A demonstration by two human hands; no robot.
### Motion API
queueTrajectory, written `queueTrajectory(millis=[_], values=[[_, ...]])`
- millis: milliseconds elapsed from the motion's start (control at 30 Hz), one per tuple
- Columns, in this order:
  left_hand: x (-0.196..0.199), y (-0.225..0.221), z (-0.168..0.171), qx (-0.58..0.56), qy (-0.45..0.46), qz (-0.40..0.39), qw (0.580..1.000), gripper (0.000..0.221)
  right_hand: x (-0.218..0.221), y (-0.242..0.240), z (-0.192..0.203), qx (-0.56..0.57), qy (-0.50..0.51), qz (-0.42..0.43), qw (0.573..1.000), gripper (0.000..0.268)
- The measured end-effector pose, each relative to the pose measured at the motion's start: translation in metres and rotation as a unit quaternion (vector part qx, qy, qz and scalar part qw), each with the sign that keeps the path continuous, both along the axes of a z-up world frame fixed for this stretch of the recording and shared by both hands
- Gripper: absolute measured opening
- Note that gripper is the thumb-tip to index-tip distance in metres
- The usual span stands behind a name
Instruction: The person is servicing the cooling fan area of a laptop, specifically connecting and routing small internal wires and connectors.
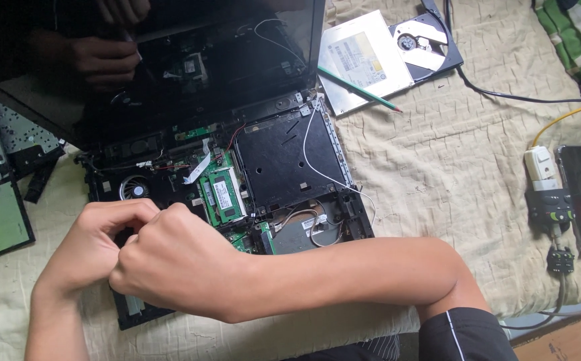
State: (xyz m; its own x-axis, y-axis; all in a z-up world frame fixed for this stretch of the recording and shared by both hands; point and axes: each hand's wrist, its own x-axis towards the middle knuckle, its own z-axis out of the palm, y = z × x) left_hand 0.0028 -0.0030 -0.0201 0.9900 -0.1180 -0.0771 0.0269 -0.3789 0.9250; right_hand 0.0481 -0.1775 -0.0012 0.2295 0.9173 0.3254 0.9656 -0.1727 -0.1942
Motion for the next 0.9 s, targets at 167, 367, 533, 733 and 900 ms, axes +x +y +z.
queueTrajectory(millis=[167,367,533,733,900], values=[[0.000,0.002,-0.002,-0.002,-0.031,-0.018,0.999,0.024,0.006,-0.002,0.013,-0.003,-0.051,-0.041,0.998,0.037],[-0.004,0.005,-0.005,-0.014,-0.006,-0.006,1.000,0.026,0.011,-0.010,0.018,0.016,-0.033,0.030,0.999,0.027],[-0.006,0.011,-0.007,0.003,0.038,-0.013,0.999,0.024,0.010,-0.009,0.017,-0.019,-0.021,0.054,0.998,0.039],[-0.005,0.005,-0.009,0.044,-0.003,-0.004,0.999,0.021,0.011,-0.011,0.025,-0.078,-0.084,0.023,0.993,0.049],[-0.002,-0.001,-0.007,0.039,0.000,0.021,0.999,0.017,0.015,-0.005,0.015,-0.085,-0.042,0.020,0.995,0.044]])
